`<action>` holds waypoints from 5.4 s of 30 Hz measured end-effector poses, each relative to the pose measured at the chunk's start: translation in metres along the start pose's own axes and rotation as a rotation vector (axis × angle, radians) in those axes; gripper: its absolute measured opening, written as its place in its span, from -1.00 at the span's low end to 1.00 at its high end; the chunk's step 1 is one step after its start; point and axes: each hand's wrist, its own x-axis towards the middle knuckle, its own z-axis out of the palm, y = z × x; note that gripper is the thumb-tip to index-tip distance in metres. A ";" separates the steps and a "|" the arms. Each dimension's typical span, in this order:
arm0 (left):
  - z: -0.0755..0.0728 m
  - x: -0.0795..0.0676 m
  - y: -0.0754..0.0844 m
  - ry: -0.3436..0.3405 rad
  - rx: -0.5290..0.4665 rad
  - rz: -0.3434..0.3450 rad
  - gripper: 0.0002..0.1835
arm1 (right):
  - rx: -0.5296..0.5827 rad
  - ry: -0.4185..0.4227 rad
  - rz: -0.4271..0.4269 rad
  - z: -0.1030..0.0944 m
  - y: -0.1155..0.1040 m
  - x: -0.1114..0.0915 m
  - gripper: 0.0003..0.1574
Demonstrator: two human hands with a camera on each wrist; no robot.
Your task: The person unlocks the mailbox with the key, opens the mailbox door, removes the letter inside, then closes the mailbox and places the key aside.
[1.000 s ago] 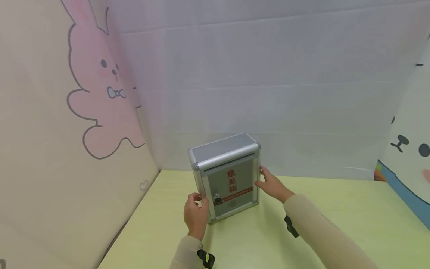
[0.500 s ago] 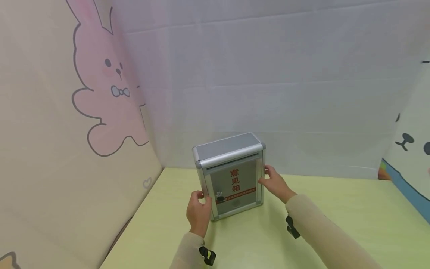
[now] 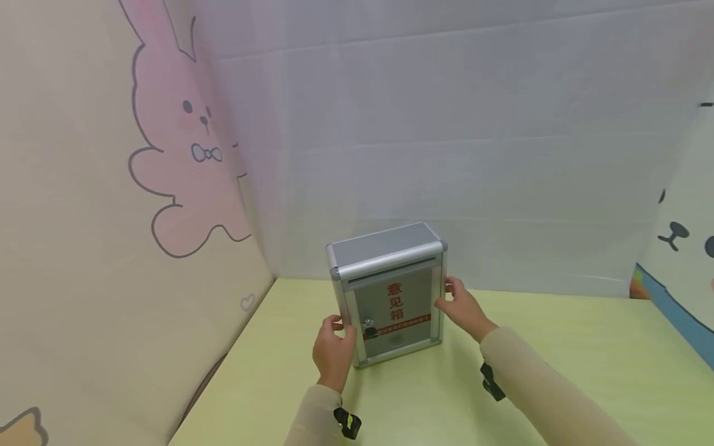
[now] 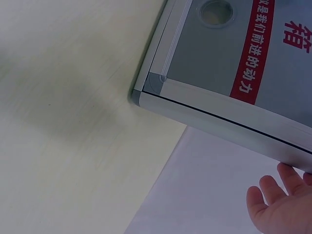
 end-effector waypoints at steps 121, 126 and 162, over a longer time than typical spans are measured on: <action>0.007 -0.057 0.068 -0.383 -0.019 0.228 -0.83 | -0.136 0.193 0.011 -0.103 0.061 -0.134 -0.62; 0.007 -0.053 0.073 -0.371 -0.005 0.269 -0.83 | -0.144 0.204 0.007 -0.107 0.056 -0.134 -0.59; 0.000 -0.051 0.049 -0.494 -0.119 0.252 -0.84 | -0.352 0.554 -0.880 0.028 0.015 -0.115 -0.75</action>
